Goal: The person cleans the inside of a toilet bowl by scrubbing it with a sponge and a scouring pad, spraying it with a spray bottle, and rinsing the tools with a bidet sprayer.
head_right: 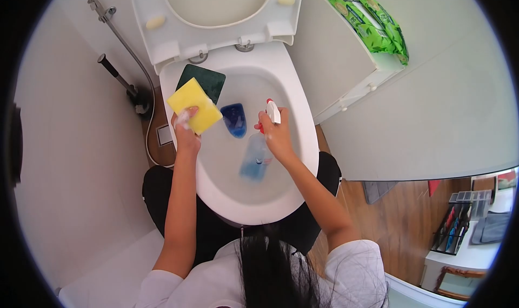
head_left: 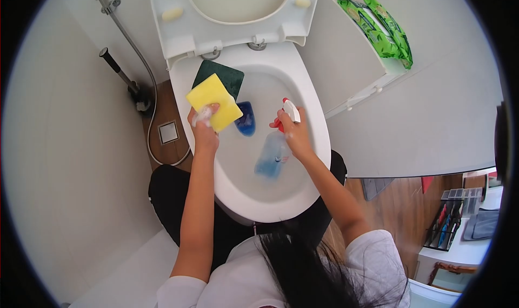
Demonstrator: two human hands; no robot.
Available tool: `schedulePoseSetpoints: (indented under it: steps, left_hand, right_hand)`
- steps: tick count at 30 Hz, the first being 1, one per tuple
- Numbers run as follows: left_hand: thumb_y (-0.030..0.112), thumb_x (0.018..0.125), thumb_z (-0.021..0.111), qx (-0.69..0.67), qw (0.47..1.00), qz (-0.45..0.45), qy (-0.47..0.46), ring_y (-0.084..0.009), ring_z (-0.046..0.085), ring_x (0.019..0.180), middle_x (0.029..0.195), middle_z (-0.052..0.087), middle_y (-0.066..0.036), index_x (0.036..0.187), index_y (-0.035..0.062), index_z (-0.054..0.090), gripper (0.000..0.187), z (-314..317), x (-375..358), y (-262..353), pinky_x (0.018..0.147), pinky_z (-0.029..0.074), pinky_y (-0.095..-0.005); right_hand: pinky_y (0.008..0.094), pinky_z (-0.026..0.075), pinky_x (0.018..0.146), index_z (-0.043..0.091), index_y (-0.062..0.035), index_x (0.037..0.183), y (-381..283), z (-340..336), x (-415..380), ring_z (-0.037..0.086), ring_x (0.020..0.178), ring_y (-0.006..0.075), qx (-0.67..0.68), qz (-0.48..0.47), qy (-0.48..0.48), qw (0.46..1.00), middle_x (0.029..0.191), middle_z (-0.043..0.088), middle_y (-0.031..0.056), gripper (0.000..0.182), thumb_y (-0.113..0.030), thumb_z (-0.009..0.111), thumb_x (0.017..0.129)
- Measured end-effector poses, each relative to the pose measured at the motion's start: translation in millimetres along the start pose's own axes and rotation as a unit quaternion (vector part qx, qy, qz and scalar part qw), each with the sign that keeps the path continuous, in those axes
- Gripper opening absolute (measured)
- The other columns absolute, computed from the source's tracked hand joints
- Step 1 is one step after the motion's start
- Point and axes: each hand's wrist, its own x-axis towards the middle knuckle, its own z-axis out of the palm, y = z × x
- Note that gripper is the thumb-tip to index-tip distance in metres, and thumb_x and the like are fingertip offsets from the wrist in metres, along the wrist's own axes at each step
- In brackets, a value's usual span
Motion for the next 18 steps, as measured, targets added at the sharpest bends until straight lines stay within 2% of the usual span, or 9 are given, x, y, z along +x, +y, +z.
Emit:
schedulePoseSetpoints:
  steps: [3,5,9,14,18]
  left_hand:
    - [0.002,0.073,0.064,0.009,1.0,0.001,0.007,-0.017,0.06,0.083,0.092,0.059,-0.005,0.103,0.0019,0.055,0.031,-0.1,1.2,-0.7,0.073,0.049,-0.0275]
    - [0.002,0.072,0.064,0.011,1.0,-0.004,0.01,-0.0161,0.059,0.084,0.092,0.059,-0.004,0.104,0.0019,0.055,0.033,-2.3,3.0,-2.8,0.074,0.049,-0.0271]
    - [0.001,0.073,0.064,0.051,0.999,0.015,0.006,-0.015,0.058,0.085,0.093,0.059,-0.004,0.106,0.0019,0.055,0.034,-3.3,4.3,-6.1,0.076,0.047,-0.0267]
    - [0.001,0.072,0.064,0.087,0.996,0.029,0.018,-0.0141,0.057,0.085,0.094,0.059,-0.004,0.106,0.0015,0.056,0.035,-0.3,3.0,-6.1,0.078,0.045,-0.0264]
    - [0.0,0.072,0.063,0.088,0.996,0.035,-0.003,-0.0138,0.057,0.085,0.094,0.059,-0.004,0.107,0.0016,0.056,0.035,-3.6,3.2,-7.3,0.078,0.045,-0.026]
  right_hand:
    - [0.0297,0.047,0.068,0.038,0.0023,0.116,0.3,0.3,-0.1,0.059,0.075,0.0168,-0.004,0.038,-0.009,0.999,0.083,0.054,0.0098,0.041,-0.02,0.053,0.086]
    - [0.0283,0.046,0.063,0.033,-0.0005,0.101,-0.4,3.3,-3.5,0.057,0.068,0.0141,0.019,-0.003,-0.029,0.999,0.084,0.054,0.0101,0.034,-0.018,0.057,0.084]
    - [0.028,0.046,0.062,0.032,-0.0001,0.101,7.8,4.2,-7.5,0.057,0.068,0.014,0.01,-0.009,-0.013,1.0,0.083,0.053,0.0109,0.036,-0.017,0.057,0.082]
    - [0.0282,0.046,0.058,0.028,-0.0017,0.1,16.3,-0.2,-9.7,0.057,0.07,0.014,-0.001,-0.003,0.069,0.998,0.085,0.051,0.0116,0.036,-0.016,0.057,0.082]
    - [0.0282,0.046,0.056,0.028,-0.0029,0.099,17.1,1.1,-12.6,0.056,0.069,0.014,0.033,-0.019,0.07,0.997,0.086,0.05,0.0119,0.036,-0.015,0.057,0.082]
